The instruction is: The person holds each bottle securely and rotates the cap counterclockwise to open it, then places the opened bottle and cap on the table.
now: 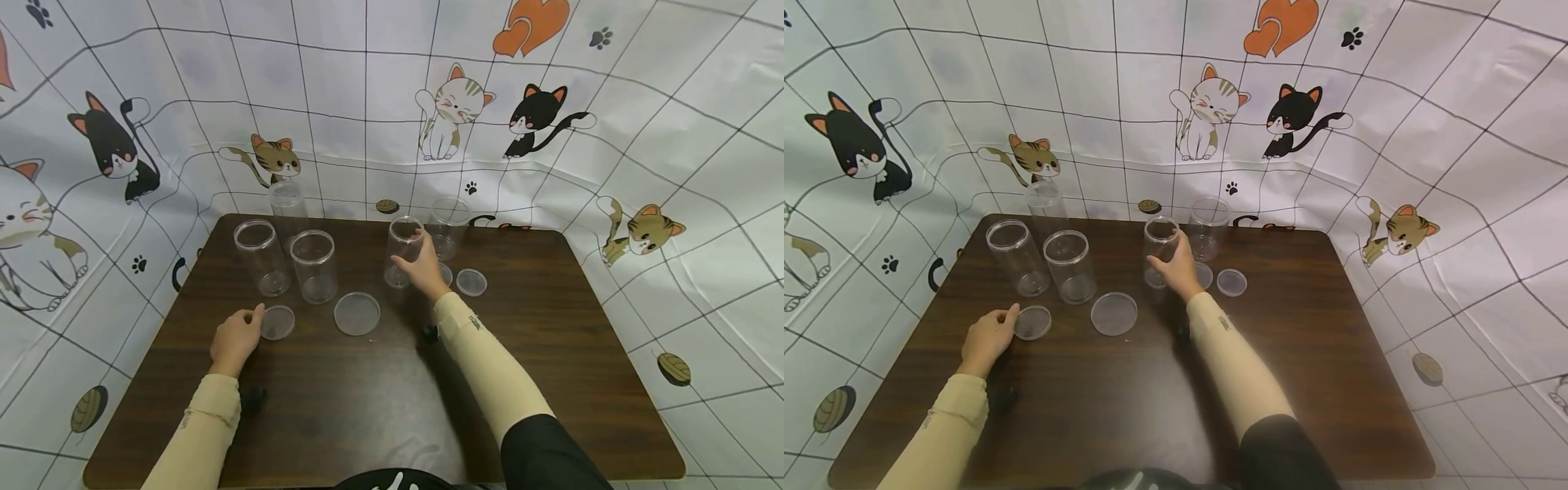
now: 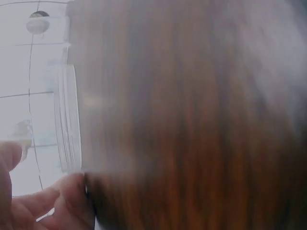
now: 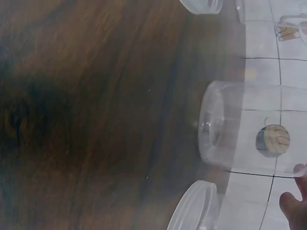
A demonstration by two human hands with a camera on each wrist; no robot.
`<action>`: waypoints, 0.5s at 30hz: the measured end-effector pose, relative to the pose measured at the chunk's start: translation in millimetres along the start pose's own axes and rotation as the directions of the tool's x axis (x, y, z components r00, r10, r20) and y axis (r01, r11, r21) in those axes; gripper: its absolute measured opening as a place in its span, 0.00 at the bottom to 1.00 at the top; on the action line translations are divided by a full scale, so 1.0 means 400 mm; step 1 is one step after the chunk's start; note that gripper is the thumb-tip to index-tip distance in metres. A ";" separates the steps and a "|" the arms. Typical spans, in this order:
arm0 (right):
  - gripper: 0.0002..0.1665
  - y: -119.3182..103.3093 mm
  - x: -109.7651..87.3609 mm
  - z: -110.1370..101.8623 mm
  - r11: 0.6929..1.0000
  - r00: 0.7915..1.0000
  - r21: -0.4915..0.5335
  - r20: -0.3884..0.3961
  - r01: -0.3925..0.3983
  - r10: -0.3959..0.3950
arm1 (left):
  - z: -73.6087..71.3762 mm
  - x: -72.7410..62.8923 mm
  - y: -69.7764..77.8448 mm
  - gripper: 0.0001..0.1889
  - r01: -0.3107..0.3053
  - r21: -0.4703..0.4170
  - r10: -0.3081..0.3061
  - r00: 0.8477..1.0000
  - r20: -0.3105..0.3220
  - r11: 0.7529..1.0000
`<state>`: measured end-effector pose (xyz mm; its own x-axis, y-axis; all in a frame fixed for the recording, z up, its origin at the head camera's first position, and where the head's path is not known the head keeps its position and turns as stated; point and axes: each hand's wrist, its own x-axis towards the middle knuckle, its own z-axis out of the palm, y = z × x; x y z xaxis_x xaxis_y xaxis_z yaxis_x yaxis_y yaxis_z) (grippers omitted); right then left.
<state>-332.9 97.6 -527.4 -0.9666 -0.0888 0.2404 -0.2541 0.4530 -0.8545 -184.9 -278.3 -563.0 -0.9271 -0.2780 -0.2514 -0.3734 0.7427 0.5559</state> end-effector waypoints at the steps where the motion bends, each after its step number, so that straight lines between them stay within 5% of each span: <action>1: 0.53 0.002 0.002 0.001 1.000 1.000 -0.010 -0.004 0.004 -0.004 | 0.000 0.000 -0.001 0.45 -0.001 0.000 0.001 1.000 0.001 1.000; 8: 0.52 0.013 0.003 0.008 0.997 1.000 -0.071 -0.020 0.020 -0.021 | -0.030 -0.005 -0.011 0.40 0.026 0.028 -0.028 0.998 0.059 0.999; 15: 0.52 0.020 -0.006 0.012 0.993 1.000 -0.116 -0.020 -0.025 0.023 | -0.103 -0.020 -0.001 0.33 -0.023 0.006 0.023 1.000 -0.014 1.000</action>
<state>-332.9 97.0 -537.0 -0.9714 -0.0605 0.2297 -0.2241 0.5547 -0.8013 -178.5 -301.6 -528.6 -0.9357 -0.2693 -0.2279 -0.3521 0.7527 0.5563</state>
